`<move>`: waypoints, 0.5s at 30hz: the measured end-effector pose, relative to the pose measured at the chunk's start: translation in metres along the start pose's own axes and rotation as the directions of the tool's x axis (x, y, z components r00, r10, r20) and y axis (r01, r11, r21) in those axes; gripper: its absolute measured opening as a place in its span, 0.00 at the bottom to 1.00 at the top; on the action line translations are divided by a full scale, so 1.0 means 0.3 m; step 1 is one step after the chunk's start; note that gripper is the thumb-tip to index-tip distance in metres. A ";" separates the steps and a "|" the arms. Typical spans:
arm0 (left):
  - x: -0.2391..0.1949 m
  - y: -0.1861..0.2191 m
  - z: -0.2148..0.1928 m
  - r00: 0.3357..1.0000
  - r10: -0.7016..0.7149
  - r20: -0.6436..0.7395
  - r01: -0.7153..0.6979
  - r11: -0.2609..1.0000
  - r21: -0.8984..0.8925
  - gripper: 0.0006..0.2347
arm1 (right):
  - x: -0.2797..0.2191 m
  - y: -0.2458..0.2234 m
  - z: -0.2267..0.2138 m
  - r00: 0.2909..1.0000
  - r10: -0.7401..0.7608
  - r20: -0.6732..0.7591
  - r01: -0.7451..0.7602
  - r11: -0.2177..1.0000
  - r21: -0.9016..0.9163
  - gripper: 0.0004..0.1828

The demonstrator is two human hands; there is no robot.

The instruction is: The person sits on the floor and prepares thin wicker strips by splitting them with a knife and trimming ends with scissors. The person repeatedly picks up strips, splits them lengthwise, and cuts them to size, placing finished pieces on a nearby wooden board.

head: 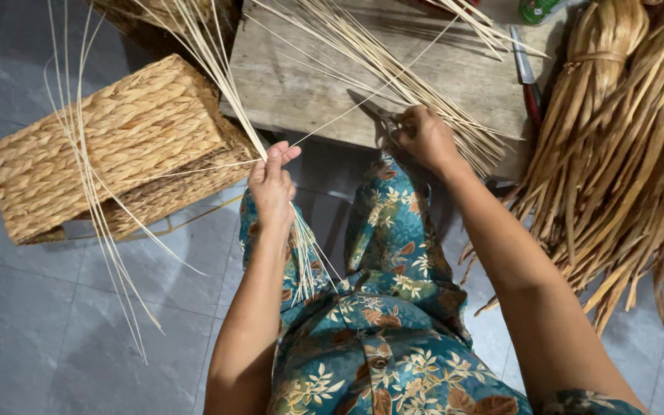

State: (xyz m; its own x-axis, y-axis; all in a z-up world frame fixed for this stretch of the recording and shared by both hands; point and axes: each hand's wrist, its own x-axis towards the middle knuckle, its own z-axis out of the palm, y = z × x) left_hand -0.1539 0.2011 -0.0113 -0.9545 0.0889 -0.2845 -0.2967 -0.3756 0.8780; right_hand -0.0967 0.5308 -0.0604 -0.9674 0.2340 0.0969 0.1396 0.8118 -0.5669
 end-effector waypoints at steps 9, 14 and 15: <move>-0.001 0.004 0.013 1.000 0.003 -0.013 -0.003 1.000 -0.005 0.14 | -0.198 -0.002 -0.210 0.822 0.156 0.547 -0.533 0.550 0.644 0.36; -0.019 0.010 0.025 1.000 0.014 0.021 -0.015 1.000 0.023 0.14 | -0.208 -0.088 -0.227 0.799 0.135 0.586 -0.566 0.500 0.656 0.42; -0.023 0.010 0.029 1.000 0.013 0.026 -0.013 1.000 0.024 0.14 | -0.194 -0.111 -0.214 0.791 0.128 0.598 -0.569 0.511 0.644 0.42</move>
State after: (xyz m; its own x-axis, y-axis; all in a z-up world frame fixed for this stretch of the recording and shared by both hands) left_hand -0.1483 0.2073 -0.0034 -0.9586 0.1084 -0.2632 -0.2846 -0.3548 0.8906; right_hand -0.0316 0.5245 0.0055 -0.8741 -0.0309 -0.4847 0.4857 -0.0625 -0.8719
